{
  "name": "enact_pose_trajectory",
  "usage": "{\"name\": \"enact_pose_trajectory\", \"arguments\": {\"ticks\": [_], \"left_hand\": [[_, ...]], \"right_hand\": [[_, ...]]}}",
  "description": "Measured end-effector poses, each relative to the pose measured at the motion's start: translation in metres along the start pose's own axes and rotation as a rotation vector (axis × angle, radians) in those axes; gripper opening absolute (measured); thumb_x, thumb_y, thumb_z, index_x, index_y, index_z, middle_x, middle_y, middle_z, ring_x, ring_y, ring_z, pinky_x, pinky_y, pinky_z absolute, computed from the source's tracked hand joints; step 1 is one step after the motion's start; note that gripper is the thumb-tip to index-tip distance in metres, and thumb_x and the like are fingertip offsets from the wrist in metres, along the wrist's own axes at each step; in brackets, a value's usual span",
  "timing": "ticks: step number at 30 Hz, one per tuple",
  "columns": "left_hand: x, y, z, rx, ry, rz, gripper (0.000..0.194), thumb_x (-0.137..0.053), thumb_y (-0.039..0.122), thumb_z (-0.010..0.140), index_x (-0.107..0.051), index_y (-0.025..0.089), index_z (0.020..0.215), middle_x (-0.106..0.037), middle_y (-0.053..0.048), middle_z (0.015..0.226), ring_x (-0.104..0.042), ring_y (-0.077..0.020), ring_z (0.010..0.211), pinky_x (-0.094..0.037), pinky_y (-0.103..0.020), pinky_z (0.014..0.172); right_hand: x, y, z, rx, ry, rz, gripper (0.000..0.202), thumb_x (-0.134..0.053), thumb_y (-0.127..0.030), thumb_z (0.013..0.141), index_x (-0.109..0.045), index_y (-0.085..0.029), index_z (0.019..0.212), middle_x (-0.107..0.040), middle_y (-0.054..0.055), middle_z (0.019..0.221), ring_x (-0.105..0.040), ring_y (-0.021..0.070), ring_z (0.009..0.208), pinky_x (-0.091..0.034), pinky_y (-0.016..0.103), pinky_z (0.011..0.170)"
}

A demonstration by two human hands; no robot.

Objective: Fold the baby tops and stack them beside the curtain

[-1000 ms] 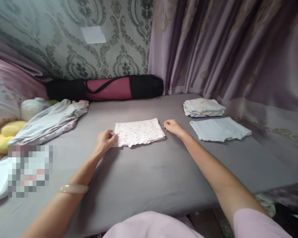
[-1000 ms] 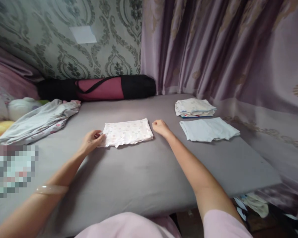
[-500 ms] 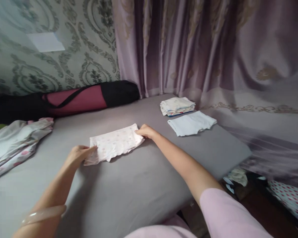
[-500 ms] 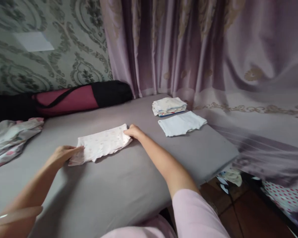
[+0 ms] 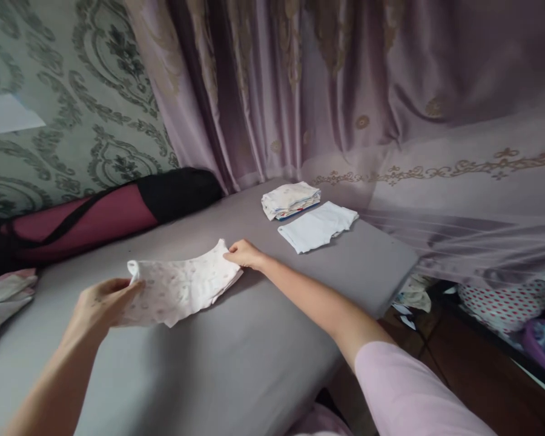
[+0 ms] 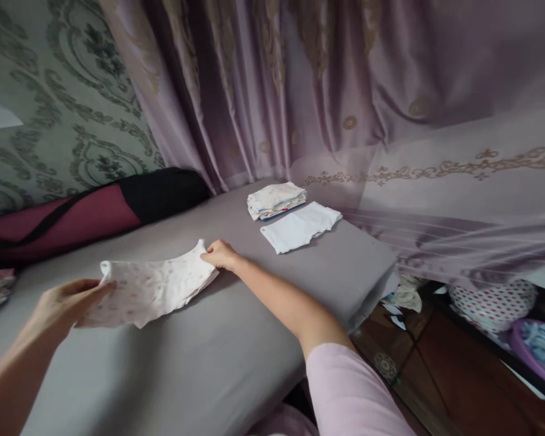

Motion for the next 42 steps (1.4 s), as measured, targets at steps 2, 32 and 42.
{"name": "enact_pose_trajectory", "arguments": {"ticks": [2, 32, 42], "left_hand": [[-0.004, 0.024, -0.004, 0.067, -0.032, -0.179, 0.031, -0.069, 0.044, 0.063, -0.067, 0.023, 0.086, -0.064, 0.006, 0.053, -0.059, -0.0164, 0.053, -0.041, -0.022, 0.046], [-0.271, 0.295, -0.082, -0.338, -0.550, -0.935, 0.034, -0.058, 0.028, 0.082, -0.062, 0.015, 0.113, -0.050, 0.000, 0.081, -0.051, -0.0070, 0.055, -0.047, -0.020, 0.053], [-0.286, 0.276, -0.085, -0.478, -0.445, -0.620, 0.036, -0.059, 0.012, 0.079, -0.067, 0.012, 0.114, -0.060, -0.009, 0.092, -0.061, -0.0152, 0.072, -0.051, -0.030, 0.074]], "right_hand": [[0.018, 0.005, -0.003, -0.005, 0.031, 0.056, 0.020, -0.060, -0.031, 0.075, -0.063, -0.015, 0.063, -0.045, -0.007, 0.049, -0.042, 0.0082, 0.052, -0.028, 0.020, 0.050], [0.349, 0.165, -0.028, -0.287, 0.700, -0.204, 0.022, -0.063, -0.021, 0.079, -0.076, -0.010, 0.093, -0.072, 0.006, 0.077, -0.062, 0.0129, 0.065, -0.047, 0.022, 0.063], [0.334, 0.195, -0.033, -0.325, 0.705, -0.399, 0.029, -0.057, -0.026, 0.087, -0.074, -0.014, 0.107, -0.074, 0.010, 0.102, -0.067, 0.0183, 0.092, -0.048, 0.024, 0.078]]}}
Point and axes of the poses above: each hand's wrist, its own z-axis towards the middle knuckle, its own x-axis out of the back of the hand, y = z × x, the point moved 3 cm from there along z, towards the middle knuckle
